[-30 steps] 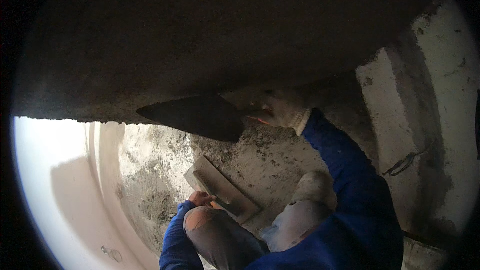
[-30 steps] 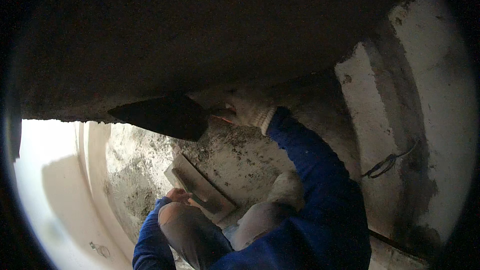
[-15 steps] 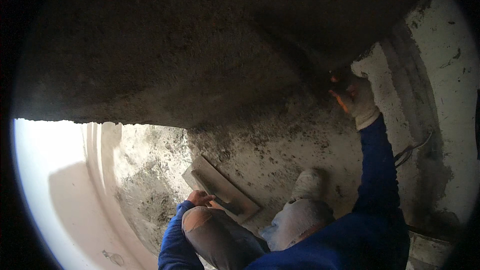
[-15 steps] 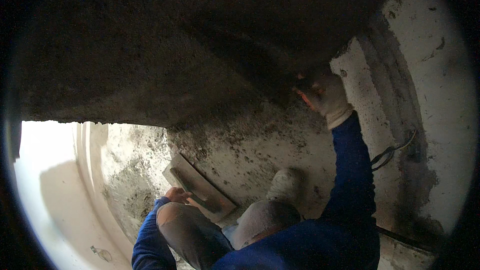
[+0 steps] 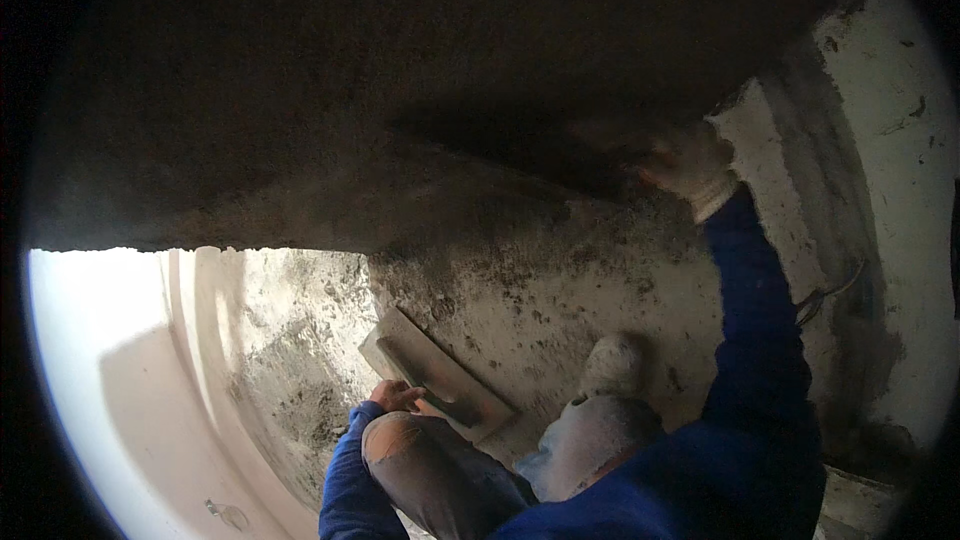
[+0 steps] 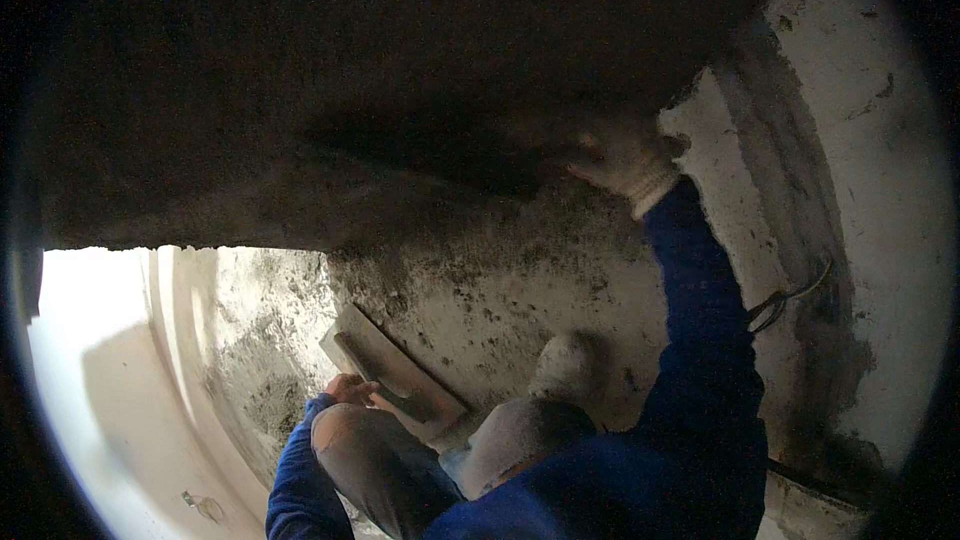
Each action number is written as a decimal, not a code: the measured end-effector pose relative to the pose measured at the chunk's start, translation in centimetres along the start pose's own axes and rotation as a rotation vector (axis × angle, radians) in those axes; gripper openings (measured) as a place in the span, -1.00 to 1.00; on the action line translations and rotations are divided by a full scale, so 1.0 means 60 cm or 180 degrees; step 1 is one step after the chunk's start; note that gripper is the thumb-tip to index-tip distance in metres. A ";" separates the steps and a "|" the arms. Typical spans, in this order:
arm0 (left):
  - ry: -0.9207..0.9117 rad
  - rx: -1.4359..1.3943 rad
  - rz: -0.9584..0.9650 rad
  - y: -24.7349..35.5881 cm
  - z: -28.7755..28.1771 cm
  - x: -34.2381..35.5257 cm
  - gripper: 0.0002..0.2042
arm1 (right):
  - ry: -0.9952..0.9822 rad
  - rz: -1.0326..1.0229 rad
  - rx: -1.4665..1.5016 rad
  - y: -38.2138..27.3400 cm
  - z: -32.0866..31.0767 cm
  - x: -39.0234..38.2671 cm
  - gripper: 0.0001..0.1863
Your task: The person scoops wet plaster from a pile on the floor using a trowel and applies it to a wall section. They then use a large rectangular float to smooth and level the plaster on the wall surface.
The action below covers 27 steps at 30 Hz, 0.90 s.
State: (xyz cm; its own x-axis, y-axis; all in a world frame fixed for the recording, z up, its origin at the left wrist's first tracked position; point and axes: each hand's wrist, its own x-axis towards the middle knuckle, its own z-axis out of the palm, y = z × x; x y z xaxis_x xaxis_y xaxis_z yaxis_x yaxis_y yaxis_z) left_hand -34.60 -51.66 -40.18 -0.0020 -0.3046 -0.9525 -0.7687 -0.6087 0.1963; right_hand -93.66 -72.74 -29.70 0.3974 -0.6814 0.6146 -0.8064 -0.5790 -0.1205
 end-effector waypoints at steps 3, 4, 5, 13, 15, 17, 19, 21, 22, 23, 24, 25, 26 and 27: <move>-0.0076 0.0043 0.0072 -0.010 -0.004 0.012 -0.56 | -0.1397 0.1843 0.0541 0.048 -0.062 -0.037 -0.52; -0.0109 -0.0022 0.0108 -0.013 -0.003 0.017 -0.56 | -0.0972 0.1644 0.0619 0.052 -0.074 -0.047 -0.53; -0.0127 -0.0083 0.0071 -0.016 -0.003 0.020 -0.56 | -0.0622 0.1528 0.0713 0.051 -0.084 -0.057 -0.53; -0.0142 0.0370 0.0172 -0.014 -0.010 0.021 -0.51 | -0.1453 0.0939 0.0290 -0.047 -0.029 -0.024 -0.45; -0.0140 0.0484 0.0206 -0.010 -0.013 0.020 -0.48 | -0.2032 0.0965 0.0249 -0.071 0.007 0.006 -0.44; -0.0168 0.0415 0.0200 -0.008 -0.013 0.018 -0.48 | -0.2039 0.0791 -0.0080 -0.085 0.031 0.029 -0.44; -0.0104 0.0357 0.0171 -0.008 -0.010 0.016 -0.48 | -0.2033 0.0866 -0.0024 -0.080 0.035 0.039 -0.44; -0.0034 0.0299 0.0114 -0.010 -0.006 0.014 -0.48 | -0.2056 0.1201 0.0413 -0.055 0.019 0.034 -0.46; -0.0013 0.0261 0.0091 -0.012 -0.004 0.013 -0.49 | -0.2015 0.1321 0.0529 -0.038 0.006 0.025 -0.46; -0.0003 0.0238 0.0063 -0.013 -0.003 0.013 -0.49 | -0.1867 0.1381 0.0691 -0.015 -0.014 0.013 -0.47; -0.0002 0.0183 0.0082 -0.014 -0.001 0.013 -0.49 | -0.1832 0.1616 0.0645 0.008 -0.036 -0.003 -0.49; -0.0004 0.0155 0.0107 -0.014 -0.002 0.015 -0.49 | -0.1792 0.1851 0.0601 0.030 -0.056 -0.019 -0.51; -0.0031 0.0129 0.0107 -0.014 -0.001 0.017 -0.49 | -0.1738 0.2240 0.0557 0.049 -0.072 -0.036 -0.53; -0.0075 0.0119 0.0115 -0.014 -0.002 0.020 -0.51 | -0.1500 0.2517 0.1057 0.065 -0.088 -0.051 -0.54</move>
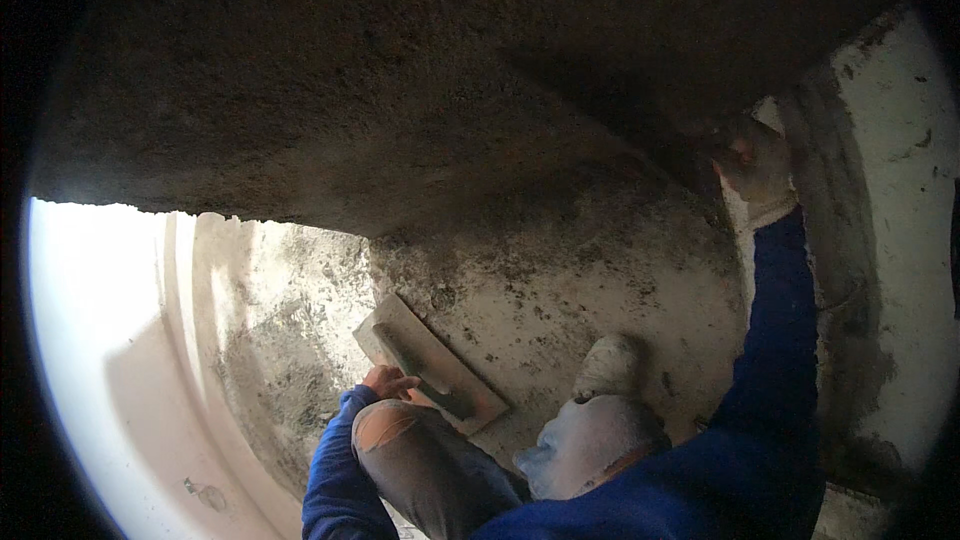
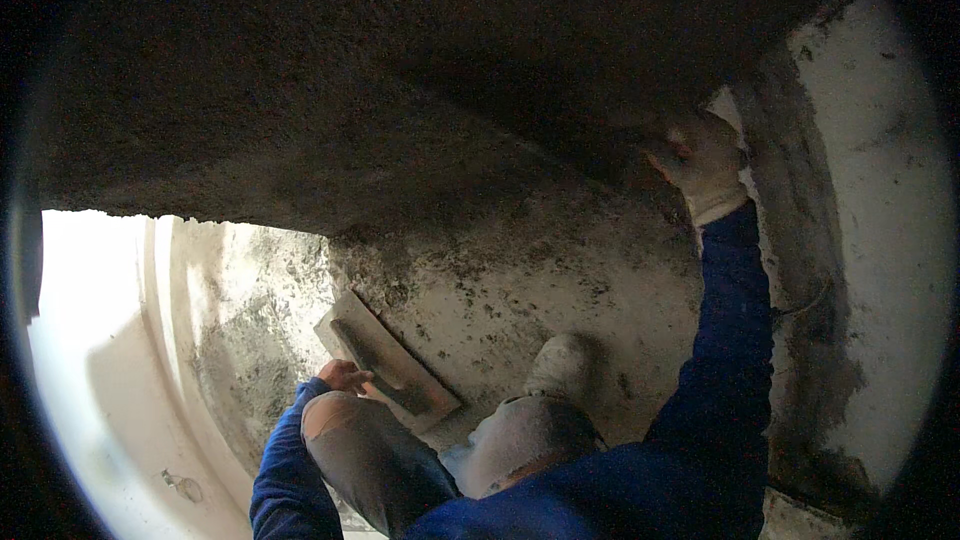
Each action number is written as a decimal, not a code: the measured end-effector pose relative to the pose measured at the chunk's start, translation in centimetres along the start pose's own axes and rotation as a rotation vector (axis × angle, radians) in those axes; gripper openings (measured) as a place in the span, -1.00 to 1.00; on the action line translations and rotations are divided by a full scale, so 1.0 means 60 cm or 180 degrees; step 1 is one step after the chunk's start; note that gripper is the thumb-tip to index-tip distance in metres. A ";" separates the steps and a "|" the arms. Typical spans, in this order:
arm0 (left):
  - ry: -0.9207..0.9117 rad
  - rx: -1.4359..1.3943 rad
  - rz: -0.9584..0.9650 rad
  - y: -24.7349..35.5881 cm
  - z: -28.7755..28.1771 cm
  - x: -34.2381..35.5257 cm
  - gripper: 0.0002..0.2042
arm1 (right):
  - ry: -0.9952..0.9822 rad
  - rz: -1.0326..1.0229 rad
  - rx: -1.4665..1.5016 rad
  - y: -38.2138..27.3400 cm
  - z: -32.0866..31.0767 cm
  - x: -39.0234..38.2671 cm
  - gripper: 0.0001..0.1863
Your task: The person scoops wet plaster from a pile on the floor using a trowel and applies it to a wall section. They then use a large rectangular float to smooth and level the plaster on the wall surface.
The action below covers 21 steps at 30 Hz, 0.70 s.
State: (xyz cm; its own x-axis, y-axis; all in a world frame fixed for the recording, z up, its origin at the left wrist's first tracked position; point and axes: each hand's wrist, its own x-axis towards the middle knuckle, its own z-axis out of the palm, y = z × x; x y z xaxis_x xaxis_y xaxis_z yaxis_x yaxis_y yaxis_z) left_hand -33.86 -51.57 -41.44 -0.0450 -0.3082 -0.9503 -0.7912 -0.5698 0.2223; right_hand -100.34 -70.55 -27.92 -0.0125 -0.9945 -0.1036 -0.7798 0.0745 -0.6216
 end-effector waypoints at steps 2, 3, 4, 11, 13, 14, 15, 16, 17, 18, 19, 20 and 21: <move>-0.0131 -0.0042 -0.0049 -0.002 -0.001 0.006 -0.55 | 0.0113 0.0070 0.1626 0.031 -0.018 -0.019 -0.54; -0.0116 -0.0029 -0.0055 -0.003 -0.001 0.009 -0.55 | 0.0163 0.0105 0.2439 0.040 -0.023 -0.029 -0.54; -0.0097 -0.0012 -0.0071 -0.006 -0.003 0.012 -0.55 | 0.0212 0.0144 0.3261 0.044 -0.024 -0.039 -0.54; -0.0003 0.0591 0.0184 -0.020 -0.005 0.027 -0.52 | 0.0373 -0.1681 -0.1006 -0.072 0.086 -0.041 -0.61; 0.0131 0.0969 0.0471 -0.019 -0.001 0.021 -0.51 | 0.0293 -0.1774 -0.0955 -0.129 0.137 -0.019 -0.62; 0.0030 0.0777 0.0125 -0.017 0.001 0.017 -0.49 | 0.0265 -0.1804 -0.0961 -0.151 0.153 -0.005 -0.63; 0.0038 0.0877 0.0352 -0.015 0.003 0.014 -0.48 | -0.0149 -0.1367 -0.1081 -0.165 0.159 0.011 -0.63; 0.0224 0.0814 0.0103 -0.012 0.004 0.011 -0.48 | -0.0553 -0.0891 -0.1240 -0.171 0.154 0.023 -0.62; 0.0203 0.0680 0.0068 -0.009 0.005 0.009 -0.47 | -0.0931 -0.0385 -0.1422 -0.170 0.145 0.033 -0.62; 0.0180 0.0584 0.0065 -0.007 0.005 0.006 -0.46 | -0.0758 -0.0331 -0.1186 -0.161 0.130 0.039 -0.63; 0.0247 0.0568 0.0148 -0.006 0.006 0.003 -0.48 | -0.0578 -0.0270 -0.0946 -0.144 0.108 0.037 -0.63; 0.0332 0.0554 0.0240 -0.004 0.007 0.002 -0.50 | -0.0387 -0.0435 -0.0559 -0.122 0.092 0.032 -0.63; 0.0378 0.0572 0.0270 -0.004 0.008 0.000 -0.51 | -0.0074 -0.0534 -0.0561 -0.097 0.072 0.029 -0.62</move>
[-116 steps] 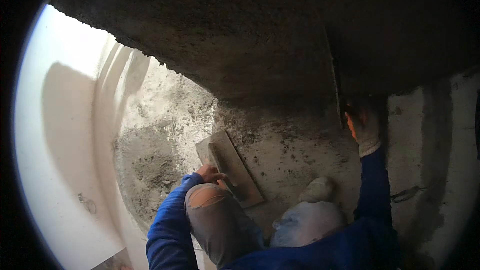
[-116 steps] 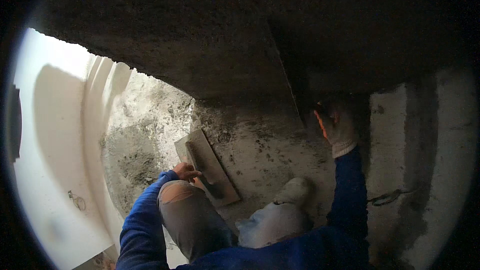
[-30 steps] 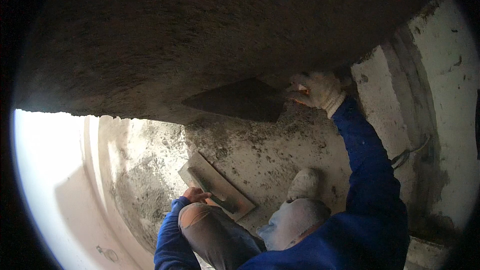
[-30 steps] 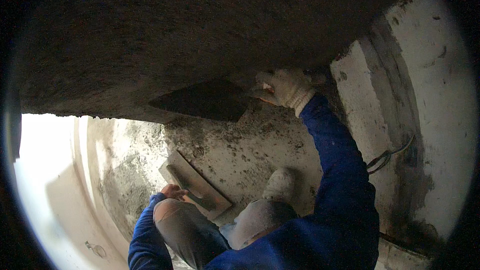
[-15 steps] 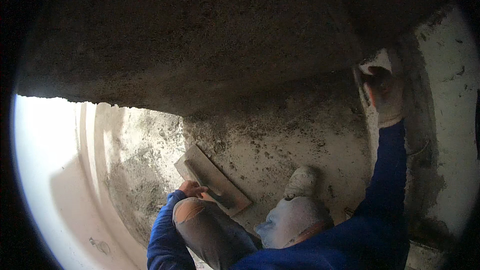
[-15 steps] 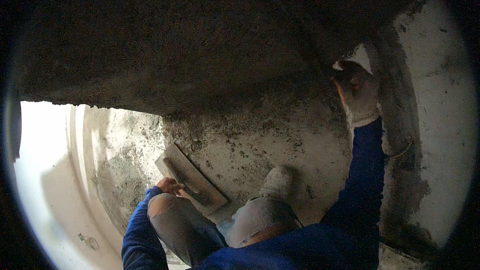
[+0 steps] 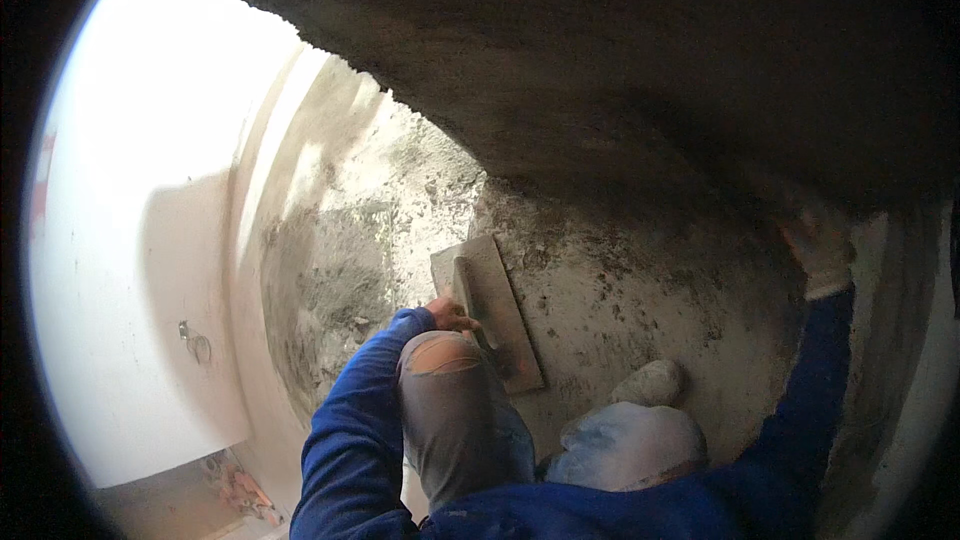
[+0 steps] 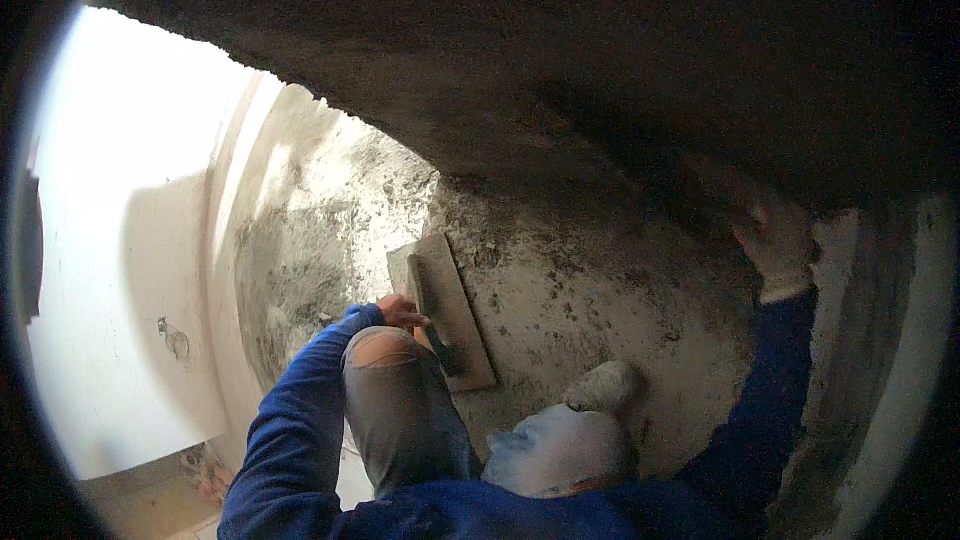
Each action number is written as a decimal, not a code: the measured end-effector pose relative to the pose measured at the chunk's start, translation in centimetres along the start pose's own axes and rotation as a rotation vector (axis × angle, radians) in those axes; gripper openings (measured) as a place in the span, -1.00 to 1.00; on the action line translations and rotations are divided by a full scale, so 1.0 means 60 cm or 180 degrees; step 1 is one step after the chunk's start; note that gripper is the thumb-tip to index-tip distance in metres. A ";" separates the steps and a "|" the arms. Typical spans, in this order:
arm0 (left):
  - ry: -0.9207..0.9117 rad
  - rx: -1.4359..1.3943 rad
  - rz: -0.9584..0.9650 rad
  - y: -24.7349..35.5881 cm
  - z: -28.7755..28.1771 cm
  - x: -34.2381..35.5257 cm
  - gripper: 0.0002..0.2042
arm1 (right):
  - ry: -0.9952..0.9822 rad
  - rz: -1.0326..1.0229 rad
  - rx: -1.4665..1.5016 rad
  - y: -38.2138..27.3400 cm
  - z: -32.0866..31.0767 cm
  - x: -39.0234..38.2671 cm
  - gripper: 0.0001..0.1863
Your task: The person scoops wet plaster from a pile on the floor using a trowel and applies it to a wall section. They then use a large rectangular float to smooth and level the plaster on the wall surface.
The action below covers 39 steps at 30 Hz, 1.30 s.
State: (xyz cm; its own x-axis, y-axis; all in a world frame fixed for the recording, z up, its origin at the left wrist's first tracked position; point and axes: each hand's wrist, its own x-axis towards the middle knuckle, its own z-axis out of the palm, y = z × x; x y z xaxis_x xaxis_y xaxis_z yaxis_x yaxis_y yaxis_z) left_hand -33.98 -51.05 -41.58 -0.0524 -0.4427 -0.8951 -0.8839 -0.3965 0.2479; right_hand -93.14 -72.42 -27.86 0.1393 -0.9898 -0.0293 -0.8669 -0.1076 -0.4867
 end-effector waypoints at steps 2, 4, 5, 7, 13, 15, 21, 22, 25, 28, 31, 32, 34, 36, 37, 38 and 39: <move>-0.0121 -0.0029 -0.0062 0.001 -0.001 -0.001 -0.49 | 0.0407 -0.0319 0.0320 0.058 -0.015 -0.022 -0.60; -0.0155 -0.0155 -0.0059 0.002 -0.004 0.000 -0.47 | 0.0717 -0.0355 0.0686 0.109 -0.022 -0.050 -0.58; -0.0199 -0.0096 -0.0115 0.002 -0.006 0.001 -0.47 | 0.0694 -0.0389 0.0774 0.126 -0.023 -0.064 -0.57; -0.0246 0.0024 -0.0089 -0.001 -0.009 0.006 -0.48 | 0.0926 -0.0109 0.1488 0.133 0.011 -0.111 -0.58; -0.0177 -0.1059 -0.0143 -0.055 -0.002 0.005 -0.44 | -0.0381 0.0625 0.1404 -0.013 0.154 -0.251 -0.71; -0.0054 -0.1701 -0.0019 -0.091 0.000 -0.012 -0.50 | -0.0529 0.0959 0.1255 -0.058 0.182 -0.293 -0.68; 0.0155 -0.2009 0.1164 -0.156 0.044 -0.161 -0.64 | -0.0226 0.3348 0.1239 -0.049 0.208 -0.457 -0.54; 0.0235 -0.2654 0.1078 -0.153 0.046 -0.183 -0.59 | -0.0154 0.3442 0.1128 -0.027 0.211 -0.485 -0.52; 0.0086 -0.4253 0.1175 -0.125 0.035 -0.225 -0.47 | 0.0011 0.3628 0.0790 0.038 0.222 -0.550 -0.46; 0.0080 -0.4622 0.0814 -0.079 0.014 -0.261 -0.41 | 0.0745 0.3251 0.0348 0.052 0.237 -0.569 -0.44; 0.0389 -0.4171 0.0524 -0.023 -0.011 -0.287 -0.33 | 0.0580 0.2100 -0.0870 0.028 0.232 -0.519 -0.44; 0.0625 -0.3667 0.0571 -0.001 -0.022 -0.291 -0.29 | 0.0527 0.1440 -0.1470 0.017 0.226 -0.487 -0.45; 0.0874 -0.2339 0.0918 0.041 -0.057 -0.298 -0.19 | 0.0079 0.1736 0.0947 -0.016 0.232 -0.413 -0.47; 0.0832 -0.2150 0.1253 0.088 -0.087 -0.302 -0.19 | 0.0245 0.1874 0.3303 -0.053 0.258 -0.338 -0.48; 0.0931 -0.2033 0.1402 0.112 -0.104 -0.307 -0.25 | 0.0119 0.1656 0.4309 -0.070 0.264 -0.317 -0.46; 0.0795 -0.2724 0.1534 0.140 -0.107 -0.307 -0.34 | -0.0147 0.1671 0.5266 -0.083 0.270 -0.297 -0.43; 0.0848 -0.3220 0.1727 0.168 -0.111 -0.304 -0.43 | -0.0444 0.1678 0.6235 -0.096 0.279 -0.282 -0.40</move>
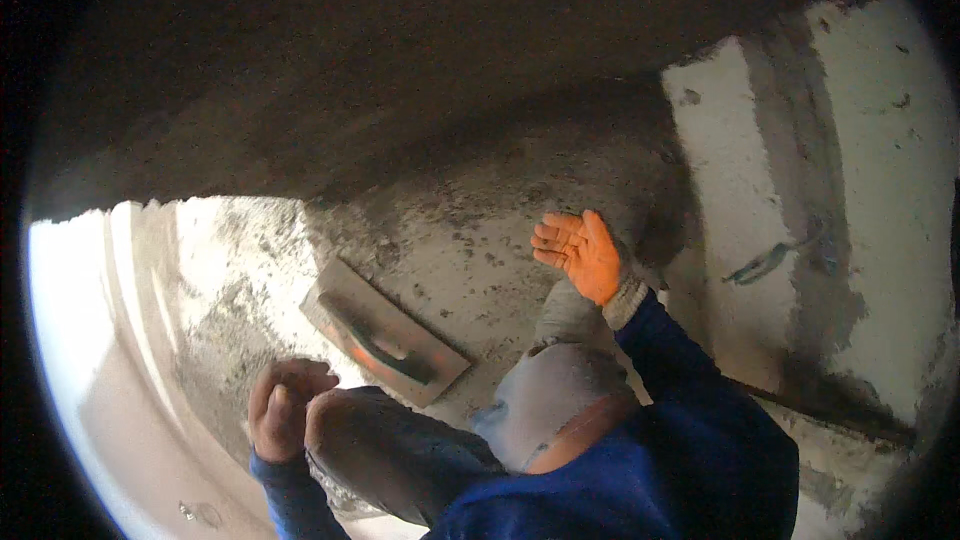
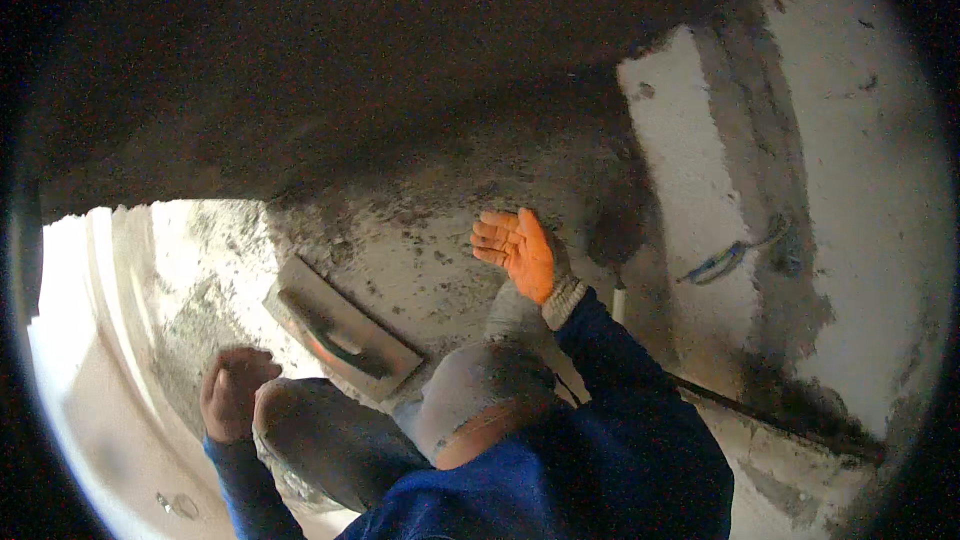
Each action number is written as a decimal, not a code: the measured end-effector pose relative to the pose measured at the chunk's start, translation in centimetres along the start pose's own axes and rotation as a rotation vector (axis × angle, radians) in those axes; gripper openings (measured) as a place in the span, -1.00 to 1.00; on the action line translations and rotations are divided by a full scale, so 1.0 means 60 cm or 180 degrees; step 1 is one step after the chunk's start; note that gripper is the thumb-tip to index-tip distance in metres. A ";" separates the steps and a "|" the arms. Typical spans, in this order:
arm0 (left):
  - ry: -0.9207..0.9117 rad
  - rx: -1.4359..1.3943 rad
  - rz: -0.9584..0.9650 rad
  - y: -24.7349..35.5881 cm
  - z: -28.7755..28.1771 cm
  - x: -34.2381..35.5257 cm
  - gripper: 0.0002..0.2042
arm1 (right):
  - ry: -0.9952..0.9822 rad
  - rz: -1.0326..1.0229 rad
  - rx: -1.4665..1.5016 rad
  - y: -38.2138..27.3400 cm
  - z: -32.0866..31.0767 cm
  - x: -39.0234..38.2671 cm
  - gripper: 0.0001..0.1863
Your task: The person scoops wet plaster from a pile on the floor using a trowel and applies it to a wall section. They then use a large rectangular float to smooth and level the plaster on the wall surface.
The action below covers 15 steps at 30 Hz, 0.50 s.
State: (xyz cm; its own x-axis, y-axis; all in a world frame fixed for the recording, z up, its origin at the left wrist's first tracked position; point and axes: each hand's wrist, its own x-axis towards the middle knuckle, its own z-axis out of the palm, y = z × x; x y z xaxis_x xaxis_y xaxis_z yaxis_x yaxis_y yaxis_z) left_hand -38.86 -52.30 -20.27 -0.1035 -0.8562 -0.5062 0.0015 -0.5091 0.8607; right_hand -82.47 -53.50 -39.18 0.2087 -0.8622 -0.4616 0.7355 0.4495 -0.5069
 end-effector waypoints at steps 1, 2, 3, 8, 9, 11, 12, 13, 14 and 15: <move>-0.0066 0.0063 -0.0101 0.018 0.015 0.016 -0.49 | -0.0037 0.0055 0.0117 0.008 0.010 0.008 -0.37; -0.0196 0.0550 -0.0023 0.029 0.031 0.041 -0.58 | -0.0062 0.0094 0.0236 0.014 0.015 0.013 -0.34; -0.0173 0.0962 -0.0116 0.036 0.051 0.060 -0.64 | -0.0129 0.0081 0.0435 0.018 0.017 0.020 -0.31; -0.1260 0.1647 -0.0134 0.025 0.122 0.137 -0.61 | -0.0615 0.0790 0.0579 0.013 0.015 0.021 -0.38; -0.1545 0.2025 -0.0166 0.021 0.126 0.148 -0.58 | -0.0270 0.1054 0.0036 0.013 0.019 0.013 -0.39; -0.1534 0.2382 -0.0070 0.007 0.138 0.163 -0.59 | 0.0123 0.1211 -0.1122 0.018 0.032 0.002 -0.42; -0.1512 0.2152 -0.0319 -0.002 0.147 0.168 -0.59 | 0.0501 0.1149 -0.1574 0.023 0.040 0.002 -0.43; -0.1488 0.2061 -0.0395 -0.014 0.158 0.173 -0.57 | 0.0401 0.0904 -0.1866 0.028 0.049 -0.003 -0.43; -0.1612 0.2102 -0.0337 -0.027 0.169 0.181 -0.55 | 0.0160 0.0705 -0.1652 0.038 0.060 0.001 -0.44; -0.1516 0.2200 -0.0292 -0.047 0.189 0.188 -0.52 | -0.0068 0.0551 -0.1465 0.046 0.067 0.004 -0.44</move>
State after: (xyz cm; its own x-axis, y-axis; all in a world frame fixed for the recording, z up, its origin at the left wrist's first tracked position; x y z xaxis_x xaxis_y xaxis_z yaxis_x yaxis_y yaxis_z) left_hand -51.29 -59.50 -27.80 -0.4820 -0.6064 -0.6324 -0.6203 -0.2736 0.7351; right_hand -77.78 -53.41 -37.76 0.3195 -0.7681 -0.5549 0.3286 0.6391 -0.6954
